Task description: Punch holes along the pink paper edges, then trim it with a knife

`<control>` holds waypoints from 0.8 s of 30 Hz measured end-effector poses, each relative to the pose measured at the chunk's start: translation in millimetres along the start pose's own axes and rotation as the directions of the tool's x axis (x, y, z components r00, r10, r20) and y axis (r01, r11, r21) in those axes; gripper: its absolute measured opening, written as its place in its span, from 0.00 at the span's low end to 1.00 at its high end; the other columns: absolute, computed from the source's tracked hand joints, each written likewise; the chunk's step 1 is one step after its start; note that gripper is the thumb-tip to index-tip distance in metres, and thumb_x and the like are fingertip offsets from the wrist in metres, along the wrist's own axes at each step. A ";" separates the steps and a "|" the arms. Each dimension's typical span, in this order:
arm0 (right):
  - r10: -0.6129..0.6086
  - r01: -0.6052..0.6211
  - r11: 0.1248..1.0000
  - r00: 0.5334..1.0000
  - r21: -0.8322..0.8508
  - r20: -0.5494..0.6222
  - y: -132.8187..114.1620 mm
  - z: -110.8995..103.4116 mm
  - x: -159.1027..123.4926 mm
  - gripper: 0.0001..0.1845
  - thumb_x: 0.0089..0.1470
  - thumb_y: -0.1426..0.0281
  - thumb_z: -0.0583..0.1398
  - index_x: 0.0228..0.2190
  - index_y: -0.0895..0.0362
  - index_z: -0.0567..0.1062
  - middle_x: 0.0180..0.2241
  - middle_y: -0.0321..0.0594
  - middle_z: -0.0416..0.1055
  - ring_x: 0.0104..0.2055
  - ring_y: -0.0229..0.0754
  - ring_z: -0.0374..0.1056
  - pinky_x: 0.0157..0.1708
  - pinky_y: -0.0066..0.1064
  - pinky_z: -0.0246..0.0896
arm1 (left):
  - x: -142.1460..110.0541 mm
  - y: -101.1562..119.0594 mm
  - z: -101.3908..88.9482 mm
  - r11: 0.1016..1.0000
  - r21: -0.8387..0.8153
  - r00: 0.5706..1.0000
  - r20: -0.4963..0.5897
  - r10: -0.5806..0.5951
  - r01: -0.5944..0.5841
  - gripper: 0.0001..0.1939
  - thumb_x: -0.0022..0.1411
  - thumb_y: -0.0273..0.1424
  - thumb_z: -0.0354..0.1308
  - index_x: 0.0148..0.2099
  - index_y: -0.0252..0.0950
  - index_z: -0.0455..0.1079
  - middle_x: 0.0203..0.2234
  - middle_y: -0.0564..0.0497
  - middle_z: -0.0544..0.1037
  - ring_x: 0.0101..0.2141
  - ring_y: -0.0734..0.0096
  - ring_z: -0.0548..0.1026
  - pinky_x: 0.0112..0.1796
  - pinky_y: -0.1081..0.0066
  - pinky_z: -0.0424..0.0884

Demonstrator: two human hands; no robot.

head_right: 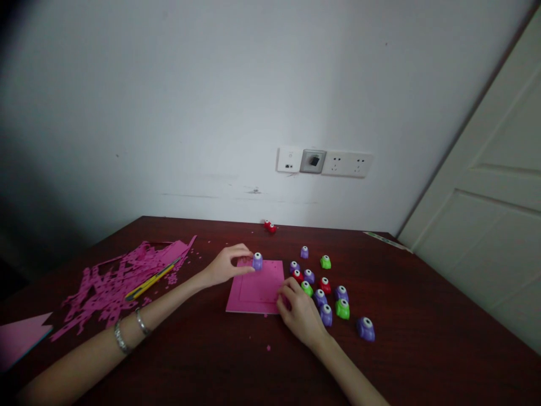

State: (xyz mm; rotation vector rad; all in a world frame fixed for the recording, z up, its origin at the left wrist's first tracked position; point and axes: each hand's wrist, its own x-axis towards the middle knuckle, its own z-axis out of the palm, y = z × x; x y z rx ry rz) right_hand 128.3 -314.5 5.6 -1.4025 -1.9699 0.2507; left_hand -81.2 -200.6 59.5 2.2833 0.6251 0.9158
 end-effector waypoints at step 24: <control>0.236 -0.246 0.962 0.968 -0.119 -0.087 -53.4 -14.8 44.1 0.20 0.51 0.58 0.55 0.19 0.58 0.75 0.16 0.37 0.69 0.18 0.36 0.62 0.19 0.26 0.48 | -11.2 0.4 22.3 0.998 -0.054 0.999 -0.054 0.010 -0.013 0.14 0.50 0.35 0.62 0.40 0.35 0.73 0.30 0.49 0.72 0.31 0.73 0.69 0.33 0.72 0.67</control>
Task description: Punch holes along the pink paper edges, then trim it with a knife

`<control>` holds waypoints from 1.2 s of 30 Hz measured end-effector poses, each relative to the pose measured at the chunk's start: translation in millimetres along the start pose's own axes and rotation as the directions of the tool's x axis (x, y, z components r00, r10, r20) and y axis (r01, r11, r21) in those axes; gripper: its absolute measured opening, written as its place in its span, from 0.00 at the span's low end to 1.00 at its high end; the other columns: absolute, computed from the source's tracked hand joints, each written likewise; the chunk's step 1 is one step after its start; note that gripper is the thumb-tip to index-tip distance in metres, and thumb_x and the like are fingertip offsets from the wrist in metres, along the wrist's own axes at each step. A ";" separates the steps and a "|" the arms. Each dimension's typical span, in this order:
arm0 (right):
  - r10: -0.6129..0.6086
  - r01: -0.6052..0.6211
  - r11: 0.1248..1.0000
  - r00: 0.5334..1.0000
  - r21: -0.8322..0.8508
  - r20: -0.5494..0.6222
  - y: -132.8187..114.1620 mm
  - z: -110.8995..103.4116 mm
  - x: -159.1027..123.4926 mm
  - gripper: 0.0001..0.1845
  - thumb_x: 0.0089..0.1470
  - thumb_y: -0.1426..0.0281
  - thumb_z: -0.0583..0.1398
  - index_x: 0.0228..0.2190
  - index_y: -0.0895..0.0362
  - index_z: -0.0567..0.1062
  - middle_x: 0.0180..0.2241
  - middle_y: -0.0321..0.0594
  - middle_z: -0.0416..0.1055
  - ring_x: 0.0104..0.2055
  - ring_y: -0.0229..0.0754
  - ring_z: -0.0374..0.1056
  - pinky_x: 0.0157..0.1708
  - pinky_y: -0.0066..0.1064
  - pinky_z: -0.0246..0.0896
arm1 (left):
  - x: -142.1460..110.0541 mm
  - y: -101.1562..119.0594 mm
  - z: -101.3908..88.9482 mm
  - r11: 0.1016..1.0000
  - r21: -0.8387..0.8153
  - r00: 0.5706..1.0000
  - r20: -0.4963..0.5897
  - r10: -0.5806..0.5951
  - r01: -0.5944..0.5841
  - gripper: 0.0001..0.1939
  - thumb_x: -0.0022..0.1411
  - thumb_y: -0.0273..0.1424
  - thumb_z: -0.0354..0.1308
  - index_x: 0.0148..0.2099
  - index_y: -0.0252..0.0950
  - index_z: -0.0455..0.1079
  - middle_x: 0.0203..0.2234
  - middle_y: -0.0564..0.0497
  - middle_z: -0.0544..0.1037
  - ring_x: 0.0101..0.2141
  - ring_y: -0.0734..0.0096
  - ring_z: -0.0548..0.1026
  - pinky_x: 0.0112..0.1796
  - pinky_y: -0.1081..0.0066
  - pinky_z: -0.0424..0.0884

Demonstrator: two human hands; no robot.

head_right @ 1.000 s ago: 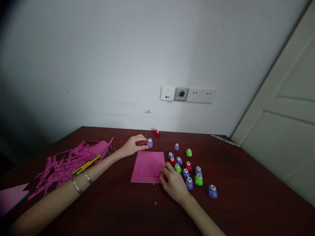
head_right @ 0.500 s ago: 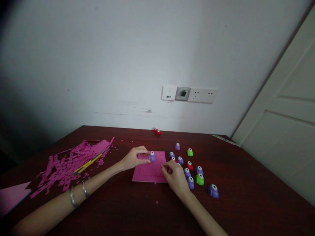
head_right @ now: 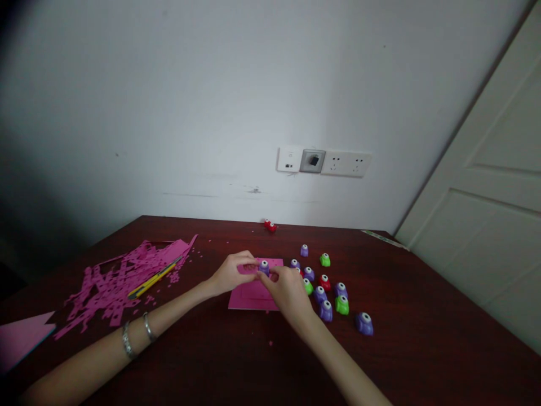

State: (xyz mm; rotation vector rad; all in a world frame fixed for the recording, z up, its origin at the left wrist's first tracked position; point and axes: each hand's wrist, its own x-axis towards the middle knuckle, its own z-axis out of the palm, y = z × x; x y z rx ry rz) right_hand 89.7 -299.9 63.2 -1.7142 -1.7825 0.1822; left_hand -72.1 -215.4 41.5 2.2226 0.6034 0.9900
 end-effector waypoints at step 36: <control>0.155 -0.169 0.906 0.986 0.388 0.070 -1.6 10.5 -49.4 0.10 0.47 0.65 0.58 0.28 0.58 0.75 0.25 0.39 0.67 0.26 0.39 0.66 0.19 0.24 0.63 | 49.3 -78.7 -29.3 0.883 0.465 0.899 0.355 -0.255 0.066 0.14 0.43 0.36 0.66 0.33 0.35 0.73 0.28 0.49 0.72 0.30 0.68 0.69 0.29 0.73 0.61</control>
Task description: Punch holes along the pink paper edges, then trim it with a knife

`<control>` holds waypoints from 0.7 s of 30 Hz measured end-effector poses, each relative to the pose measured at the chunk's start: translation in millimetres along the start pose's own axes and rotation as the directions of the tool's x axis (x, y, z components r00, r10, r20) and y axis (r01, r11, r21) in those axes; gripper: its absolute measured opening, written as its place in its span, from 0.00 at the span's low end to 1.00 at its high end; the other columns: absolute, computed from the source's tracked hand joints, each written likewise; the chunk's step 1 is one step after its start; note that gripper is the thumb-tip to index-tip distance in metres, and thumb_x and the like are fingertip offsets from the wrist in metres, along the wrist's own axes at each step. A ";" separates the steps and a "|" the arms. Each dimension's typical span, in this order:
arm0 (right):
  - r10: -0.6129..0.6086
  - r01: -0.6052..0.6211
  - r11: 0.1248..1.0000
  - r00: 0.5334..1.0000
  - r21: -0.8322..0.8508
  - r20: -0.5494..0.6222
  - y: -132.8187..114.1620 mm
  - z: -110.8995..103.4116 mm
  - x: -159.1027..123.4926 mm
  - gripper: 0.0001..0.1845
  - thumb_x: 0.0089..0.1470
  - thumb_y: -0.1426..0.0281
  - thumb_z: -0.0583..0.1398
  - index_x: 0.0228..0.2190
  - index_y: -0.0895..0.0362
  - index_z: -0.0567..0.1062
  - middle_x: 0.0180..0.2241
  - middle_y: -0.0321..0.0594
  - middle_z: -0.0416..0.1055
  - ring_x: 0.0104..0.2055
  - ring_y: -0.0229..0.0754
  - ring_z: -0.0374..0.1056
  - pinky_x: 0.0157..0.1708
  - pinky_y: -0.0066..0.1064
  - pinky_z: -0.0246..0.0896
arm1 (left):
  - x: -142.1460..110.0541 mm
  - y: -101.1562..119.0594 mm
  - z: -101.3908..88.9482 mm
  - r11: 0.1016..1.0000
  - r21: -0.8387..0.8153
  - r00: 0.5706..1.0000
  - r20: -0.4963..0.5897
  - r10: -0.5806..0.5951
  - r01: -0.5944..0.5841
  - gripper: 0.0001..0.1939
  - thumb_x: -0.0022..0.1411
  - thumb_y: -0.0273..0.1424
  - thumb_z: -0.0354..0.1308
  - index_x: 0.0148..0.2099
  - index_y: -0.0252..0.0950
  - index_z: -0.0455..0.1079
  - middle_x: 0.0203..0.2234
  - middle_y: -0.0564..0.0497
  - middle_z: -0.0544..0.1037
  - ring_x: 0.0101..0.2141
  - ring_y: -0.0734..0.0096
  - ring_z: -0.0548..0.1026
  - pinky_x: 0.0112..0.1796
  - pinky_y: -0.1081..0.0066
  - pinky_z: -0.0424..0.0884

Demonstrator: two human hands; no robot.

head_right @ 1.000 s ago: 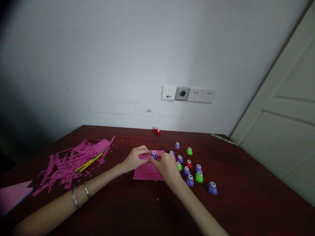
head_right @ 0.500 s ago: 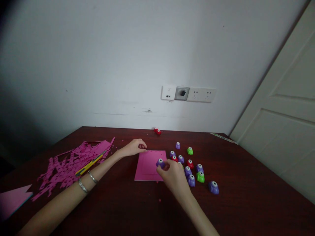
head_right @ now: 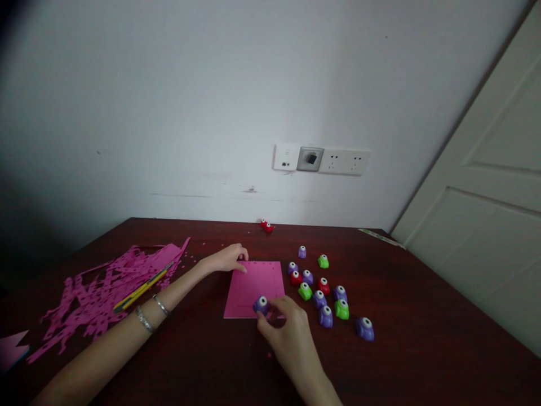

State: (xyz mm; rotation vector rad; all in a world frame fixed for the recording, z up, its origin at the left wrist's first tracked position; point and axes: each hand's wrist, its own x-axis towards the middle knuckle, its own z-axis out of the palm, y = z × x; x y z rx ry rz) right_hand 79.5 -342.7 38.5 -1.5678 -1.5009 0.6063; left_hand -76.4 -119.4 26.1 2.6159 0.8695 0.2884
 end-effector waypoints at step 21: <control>0.060 -0.063 0.993 0.998 0.101 0.026 12.7 -2.2 4.2 0.11 0.44 0.69 0.61 0.33 0.58 0.77 0.32 0.42 0.74 0.35 0.44 0.71 0.36 0.31 0.66 | 1.6 4.6 0.1 0.975 -0.208 0.995 0.063 -0.073 0.084 0.13 0.41 0.31 0.65 0.31 0.32 0.69 0.26 0.52 0.71 0.26 0.74 0.67 0.26 0.76 0.61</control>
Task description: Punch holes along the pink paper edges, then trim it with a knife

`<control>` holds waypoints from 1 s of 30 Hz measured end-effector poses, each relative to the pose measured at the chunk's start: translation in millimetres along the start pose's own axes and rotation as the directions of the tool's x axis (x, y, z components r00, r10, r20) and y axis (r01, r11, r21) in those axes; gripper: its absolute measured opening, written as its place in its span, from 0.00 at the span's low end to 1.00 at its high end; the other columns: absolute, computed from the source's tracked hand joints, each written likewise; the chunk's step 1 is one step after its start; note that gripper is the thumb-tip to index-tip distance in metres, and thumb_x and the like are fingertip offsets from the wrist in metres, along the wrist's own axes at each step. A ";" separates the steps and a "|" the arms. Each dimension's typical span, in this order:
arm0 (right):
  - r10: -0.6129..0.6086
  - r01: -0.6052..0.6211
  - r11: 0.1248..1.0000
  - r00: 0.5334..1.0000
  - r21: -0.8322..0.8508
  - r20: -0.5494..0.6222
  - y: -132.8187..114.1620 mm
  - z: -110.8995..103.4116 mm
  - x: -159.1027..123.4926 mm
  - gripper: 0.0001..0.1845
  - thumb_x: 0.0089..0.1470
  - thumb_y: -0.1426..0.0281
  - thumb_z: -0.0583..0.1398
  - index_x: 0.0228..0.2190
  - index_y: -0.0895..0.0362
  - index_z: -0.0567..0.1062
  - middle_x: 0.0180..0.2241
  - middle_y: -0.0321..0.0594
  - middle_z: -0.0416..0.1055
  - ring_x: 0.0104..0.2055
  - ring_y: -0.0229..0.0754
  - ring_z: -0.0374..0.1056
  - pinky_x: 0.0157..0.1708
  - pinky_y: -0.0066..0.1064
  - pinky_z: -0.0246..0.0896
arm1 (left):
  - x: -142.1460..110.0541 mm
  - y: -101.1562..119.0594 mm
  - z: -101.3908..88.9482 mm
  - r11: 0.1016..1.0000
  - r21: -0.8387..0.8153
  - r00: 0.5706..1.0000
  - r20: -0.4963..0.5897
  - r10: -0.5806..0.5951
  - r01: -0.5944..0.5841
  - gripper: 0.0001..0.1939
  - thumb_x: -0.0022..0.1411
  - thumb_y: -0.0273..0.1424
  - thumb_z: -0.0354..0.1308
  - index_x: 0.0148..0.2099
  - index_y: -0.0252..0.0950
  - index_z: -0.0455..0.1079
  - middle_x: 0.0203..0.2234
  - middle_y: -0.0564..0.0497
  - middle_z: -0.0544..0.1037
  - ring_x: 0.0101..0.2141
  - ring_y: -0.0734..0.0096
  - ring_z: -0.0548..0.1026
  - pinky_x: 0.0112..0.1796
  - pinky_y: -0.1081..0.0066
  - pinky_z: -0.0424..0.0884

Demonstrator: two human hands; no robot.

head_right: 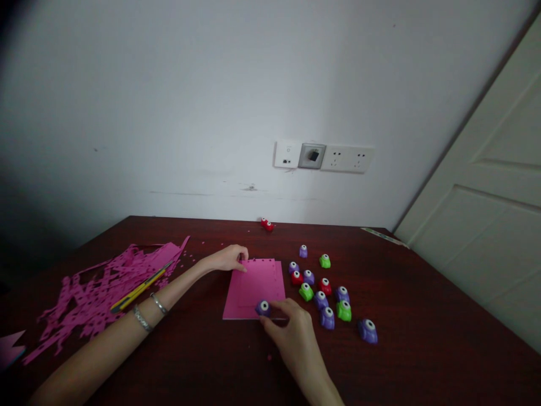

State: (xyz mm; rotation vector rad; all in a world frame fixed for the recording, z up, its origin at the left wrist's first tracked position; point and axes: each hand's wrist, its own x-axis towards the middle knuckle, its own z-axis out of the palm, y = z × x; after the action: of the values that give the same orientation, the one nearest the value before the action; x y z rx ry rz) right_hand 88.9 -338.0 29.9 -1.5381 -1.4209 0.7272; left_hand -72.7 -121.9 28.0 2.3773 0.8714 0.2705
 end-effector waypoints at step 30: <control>-0.001 -0.018 0.990 0.990 -0.138 -0.140 -1.2 -12.8 2.2 0.12 0.45 0.60 0.61 0.25 0.56 0.76 0.24 0.40 0.76 0.27 0.44 0.73 0.28 0.29 0.67 | -19.6 10.8 -24.9 0.804 -0.586 0.992 -0.006 -0.122 0.095 0.12 0.48 0.36 0.60 0.32 0.31 0.74 0.19 0.51 0.72 0.20 0.77 0.67 0.27 0.71 0.64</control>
State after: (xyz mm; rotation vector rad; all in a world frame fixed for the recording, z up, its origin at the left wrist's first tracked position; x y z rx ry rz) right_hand 99.9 -338.8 36.8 -1.6693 -1.3845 0.5228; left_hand -91.3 -129.7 54.7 1.7422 0.7970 0.4725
